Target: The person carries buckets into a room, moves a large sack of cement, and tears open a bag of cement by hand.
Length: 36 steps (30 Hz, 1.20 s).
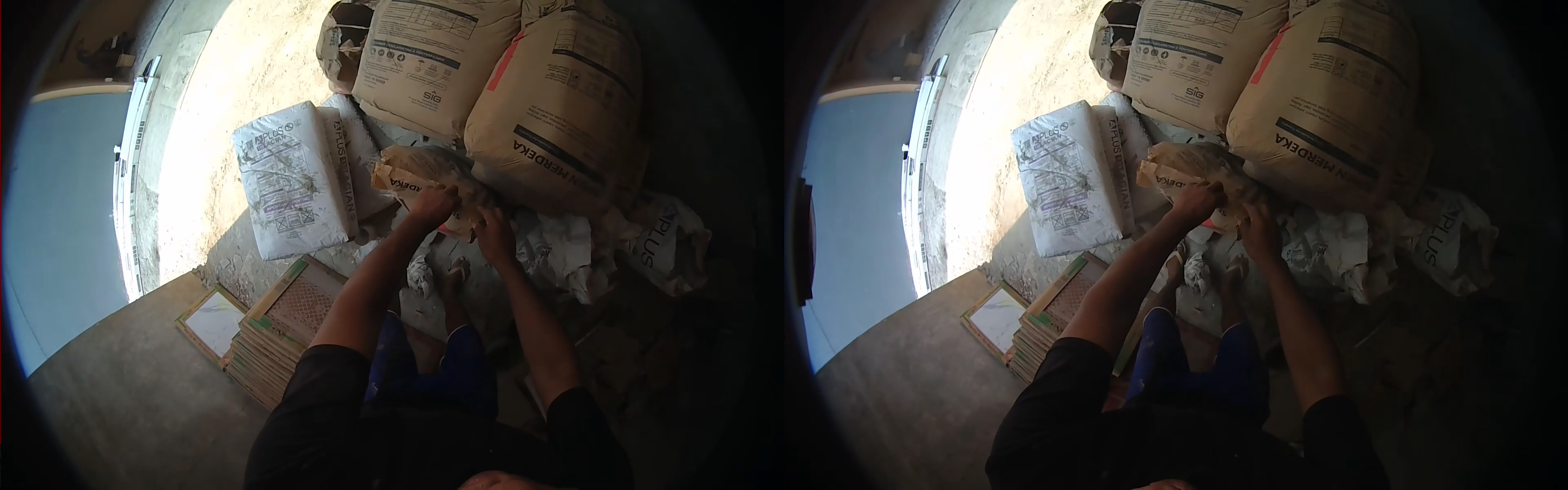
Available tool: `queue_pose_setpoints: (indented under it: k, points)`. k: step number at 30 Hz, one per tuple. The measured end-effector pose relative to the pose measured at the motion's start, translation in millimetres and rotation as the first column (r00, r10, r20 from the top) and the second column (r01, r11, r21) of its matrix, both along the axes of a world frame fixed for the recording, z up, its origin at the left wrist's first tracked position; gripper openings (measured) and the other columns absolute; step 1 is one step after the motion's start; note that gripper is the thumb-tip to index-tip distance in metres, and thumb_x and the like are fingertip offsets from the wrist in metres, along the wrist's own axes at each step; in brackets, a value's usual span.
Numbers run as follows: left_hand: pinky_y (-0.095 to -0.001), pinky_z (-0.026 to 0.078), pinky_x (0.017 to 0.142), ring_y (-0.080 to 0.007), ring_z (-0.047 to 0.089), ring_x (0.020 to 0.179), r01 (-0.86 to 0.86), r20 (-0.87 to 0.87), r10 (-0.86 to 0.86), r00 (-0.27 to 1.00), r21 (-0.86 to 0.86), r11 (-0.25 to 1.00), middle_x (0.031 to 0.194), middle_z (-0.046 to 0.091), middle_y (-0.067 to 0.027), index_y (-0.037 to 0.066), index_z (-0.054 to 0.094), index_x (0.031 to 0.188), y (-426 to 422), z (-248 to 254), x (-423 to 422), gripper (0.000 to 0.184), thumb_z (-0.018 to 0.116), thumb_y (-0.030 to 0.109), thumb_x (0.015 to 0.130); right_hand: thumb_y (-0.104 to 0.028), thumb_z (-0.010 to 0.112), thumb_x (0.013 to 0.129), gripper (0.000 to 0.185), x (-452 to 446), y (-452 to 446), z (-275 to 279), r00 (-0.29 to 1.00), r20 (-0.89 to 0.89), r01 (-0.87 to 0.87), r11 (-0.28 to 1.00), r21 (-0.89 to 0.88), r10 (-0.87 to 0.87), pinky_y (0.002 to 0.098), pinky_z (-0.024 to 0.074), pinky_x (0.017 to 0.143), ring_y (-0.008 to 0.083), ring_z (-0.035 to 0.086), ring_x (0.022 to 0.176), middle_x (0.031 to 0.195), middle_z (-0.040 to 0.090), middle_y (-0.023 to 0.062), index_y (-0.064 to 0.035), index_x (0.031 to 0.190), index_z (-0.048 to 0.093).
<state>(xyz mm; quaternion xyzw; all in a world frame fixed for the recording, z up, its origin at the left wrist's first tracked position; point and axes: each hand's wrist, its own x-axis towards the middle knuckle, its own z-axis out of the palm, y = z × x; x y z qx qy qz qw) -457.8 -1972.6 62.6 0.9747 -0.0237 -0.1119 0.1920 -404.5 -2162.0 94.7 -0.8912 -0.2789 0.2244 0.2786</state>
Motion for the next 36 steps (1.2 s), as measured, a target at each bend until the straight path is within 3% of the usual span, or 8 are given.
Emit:
queue_pose_setpoints:
  k: [5,7,16,20,23,34,35,36]
  points:
    - [-0.0376,0.053,0.063,-0.0260,0.066,0.079,0.041,0.121,-0.031,0.992,-0.077,0.996,0.087,0.062,-0.0081,0.013,0.065,0.085,12,-13,13,0.011,0.057,0.017,0.078,-0.015,0.064,0.080,0.034,8,6,-14,0.996,-0.010,-0.093,0.996,-0.001,0.093,0.0424,0.0440,0.087,0.0355,0.054,0.102,0.106,0.056,0.0173,-0.0036,0.112,0.058]
    - [-0.0379,0.053,0.062,-0.0252,0.065,0.081,0.168,0.023,-0.168,0.985,0.024,0.986,0.087,0.061,-0.0068,0.014,0.065,0.078,18,-16,17,0.009,0.058,0.019,0.078,-0.015,0.064,0.080,0.034,13,9,-11,0.993,-0.011,-0.118,0.993,-0.008,0.118,0.0425,0.0440,0.087,0.0356,0.054,0.103,0.107,0.056,0.0175,-0.0036,0.112,0.057]
    - [-0.0360,0.051,0.061,-0.0237,0.065,0.078,0.146,0.164,-0.146,0.975,0.015,0.989,0.083,0.061,-0.0063,0.011,0.063,0.073,10,-10,6,0.009,0.058,0.018,0.076,-0.021,0.062,0.082,0.036,5,23,-16,0.996,-0.095,-0.015,0.995,-0.096,0.006,0.0401,0.0422,0.092,0.0344,0.054,0.107,0.113,0.055,0.0196,-0.0033,0.114,0.058]
    - [-0.0344,0.049,0.063,-0.0217,0.063,0.078,0.174,0.305,-0.157,0.939,-0.029,0.984,0.083,0.060,-0.0065,0.010,0.062,0.073,14,5,-24,0.011,0.058,0.019,0.076,-0.022,0.063,0.083,0.034,1,21,-12,0.983,-0.089,0.158,0.987,-0.016,-0.158,0.0399,0.0438,0.089,0.0324,0.056,0.103,0.109,0.057,0.0179,-0.0028,0.111,0.059]
    - [-0.0327,0.047,0.064,-0.0204,0.061,0.075,0.097,0.369,-0.075,0.926,-0.041,0.994,0.083,0.058,-0.0062,0.011,0.061,0.073,15,7,-30,0.009,0.058,0.020,0.075,-0.022,0.063,0.083,0.032,-4,18,-2,0.973,-0.088,0.210,0.977,-0.031,-0.212,0.0393,0.0439,0.088,0.0315,0.056,0.103,0.106,0.059,0.0165,-0.0024,0.109,0.061]
    - [-0.0384,0.048,0.064,-0.0249,0.060,0.079,0.030,0.244,0.046,0.969,-0.298,0.954,0.089,0.055,-0.0063,0.009,0.059,0.086,28,16,-57,0.013,0.058,0.018,0.076,-0.022,0.065,0.081,0.021,-35,13,9,0.976,-0.002,0.219,0.976,-0.016,-0.219,0.0410,0.0460,0.080,0.0327,0.059,0.094,0.095,0.062,0.0138,-0.0065,0.095,0.063]
    - [-0.0384,0.048,0.064,-0.0249,0.060,0.079,0.037,0.238,0.037,0.970,-0.297,0.954,0.089,0.055,-0.0063,0.009,0.059,0.086,24,25,-59,0.013,0.058,0.018,0.076,-0.026,0.065,0.081,0.021,-34,18,14,0.963,-0.015,0.265,0.953,-0.145,-0.270,0.0424,0.0465,0.076,0.0335,0.060,0.089,0.090,0.063,0.0135,-0.0068,0.090,0.062]
    - [-0.0388,0.049,0.064,-0.0267,0.061,0.078,-0.183,0.140,0.249,0.958,-0.368,0.912,0.087,0.059,-0.0077,0.007,0.060,0.085,20,36,-62,0.020,0.059,0.027,0.079,-0.029,0.065,0.081,0.022,-31,22,16,0.947,-0.020,0.303,0.915,-0.268,-0.319,0.0438,0.0470,0.072,0.0343,0.061,0.084,0.084,0.064,0.0132,-0.0071,0.085,0.062]
